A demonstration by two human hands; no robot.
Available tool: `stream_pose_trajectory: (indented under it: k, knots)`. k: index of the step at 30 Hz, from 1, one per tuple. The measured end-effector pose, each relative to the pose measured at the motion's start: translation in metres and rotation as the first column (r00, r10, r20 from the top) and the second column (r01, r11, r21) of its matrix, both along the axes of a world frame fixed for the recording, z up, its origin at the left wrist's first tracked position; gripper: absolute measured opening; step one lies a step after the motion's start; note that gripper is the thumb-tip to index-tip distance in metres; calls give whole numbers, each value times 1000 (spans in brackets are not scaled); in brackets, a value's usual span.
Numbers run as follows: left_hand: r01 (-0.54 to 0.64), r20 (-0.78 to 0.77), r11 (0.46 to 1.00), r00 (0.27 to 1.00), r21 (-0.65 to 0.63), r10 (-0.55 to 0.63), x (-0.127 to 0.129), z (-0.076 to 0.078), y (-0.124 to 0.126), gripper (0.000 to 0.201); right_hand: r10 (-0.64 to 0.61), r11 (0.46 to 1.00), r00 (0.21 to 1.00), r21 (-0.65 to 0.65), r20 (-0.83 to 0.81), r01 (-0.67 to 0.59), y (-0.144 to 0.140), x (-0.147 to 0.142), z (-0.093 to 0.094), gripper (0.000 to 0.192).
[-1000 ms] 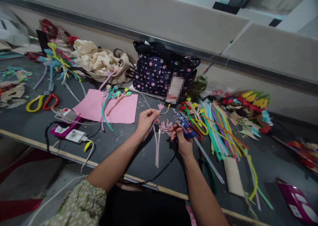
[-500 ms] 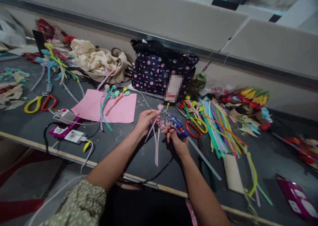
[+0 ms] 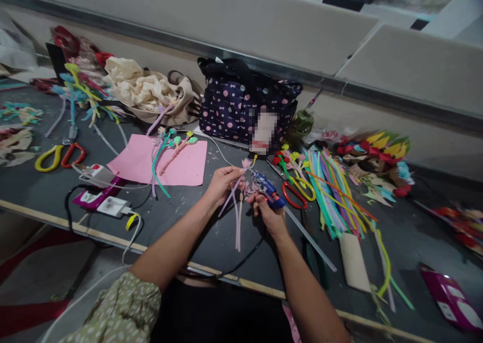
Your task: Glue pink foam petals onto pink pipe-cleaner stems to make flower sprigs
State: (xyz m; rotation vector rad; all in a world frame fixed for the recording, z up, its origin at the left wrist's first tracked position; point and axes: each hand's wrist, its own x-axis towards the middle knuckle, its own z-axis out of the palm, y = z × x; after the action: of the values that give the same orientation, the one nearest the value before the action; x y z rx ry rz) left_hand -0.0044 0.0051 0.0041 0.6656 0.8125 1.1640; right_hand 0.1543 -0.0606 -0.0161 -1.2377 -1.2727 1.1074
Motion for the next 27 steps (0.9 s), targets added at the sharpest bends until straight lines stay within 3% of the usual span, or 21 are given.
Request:
stream_pose_trajectory:
  k: [27]
  knots:
    - [25, -8, 1000, 1000, 15, -25, 0, 0, -1, 33, -164, 980, 984, -126, -72, 154, -1, -5, -6, 43]
